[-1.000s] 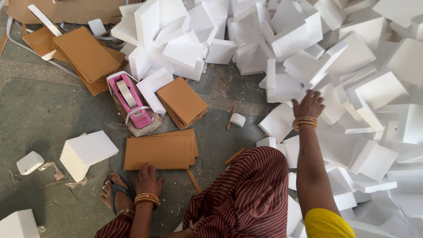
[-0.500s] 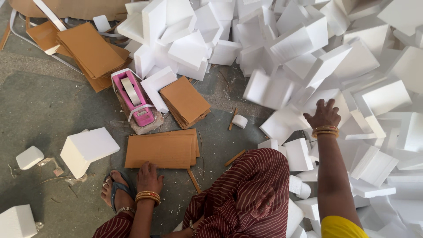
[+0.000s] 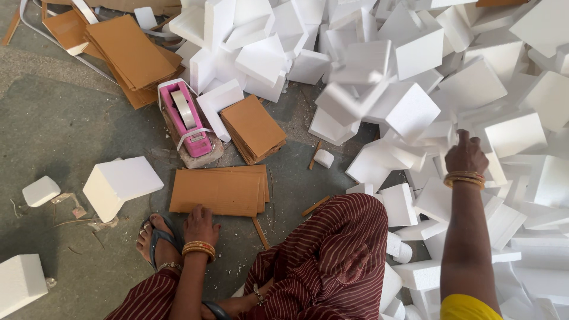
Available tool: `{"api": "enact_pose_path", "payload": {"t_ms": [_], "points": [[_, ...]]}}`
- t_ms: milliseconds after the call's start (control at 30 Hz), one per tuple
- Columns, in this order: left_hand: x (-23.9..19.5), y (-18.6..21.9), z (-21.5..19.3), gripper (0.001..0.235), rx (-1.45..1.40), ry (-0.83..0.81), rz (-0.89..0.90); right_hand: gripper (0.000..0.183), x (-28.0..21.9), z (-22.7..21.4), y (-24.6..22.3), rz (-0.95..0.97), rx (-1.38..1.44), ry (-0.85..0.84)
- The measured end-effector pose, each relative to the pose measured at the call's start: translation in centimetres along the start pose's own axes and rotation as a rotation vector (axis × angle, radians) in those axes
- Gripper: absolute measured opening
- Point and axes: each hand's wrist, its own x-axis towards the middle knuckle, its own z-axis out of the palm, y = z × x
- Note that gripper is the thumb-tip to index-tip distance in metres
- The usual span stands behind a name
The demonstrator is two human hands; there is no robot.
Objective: The person sits on the floor and assembles small boxes by placing white foam inserts onto brown cardboard pieces. They use a tape dispenser to secure the foam to the cardboard, then stack the completed boxes. The workspace is cluttered with foam pieces and cardboard.
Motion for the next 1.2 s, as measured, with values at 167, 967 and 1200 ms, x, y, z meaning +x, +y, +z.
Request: {"api": "enact_pose_path", "payload": {"t_ms": [167, 967, 1200], "points": [[0.4, -0.1, 0.6, 0.055, 0.008, 0.051, 0.019, 0.043, -0.5, -0.9, 0.1, -0.063, 0.031, 0.072], [0.2, 0.3, 0.3, 0.076, -0.079, 0.176, 0.126, 0.048, -1.2, 4.1, -31.4, -1.085, -0.091, 0.092], [2.2, -2.1, -0.6, 0.048, -0.346, 0.284, -0.019, 0.033, -5.9, -6.1, -25.9, -0.604, 1.168, -0.225]]}}
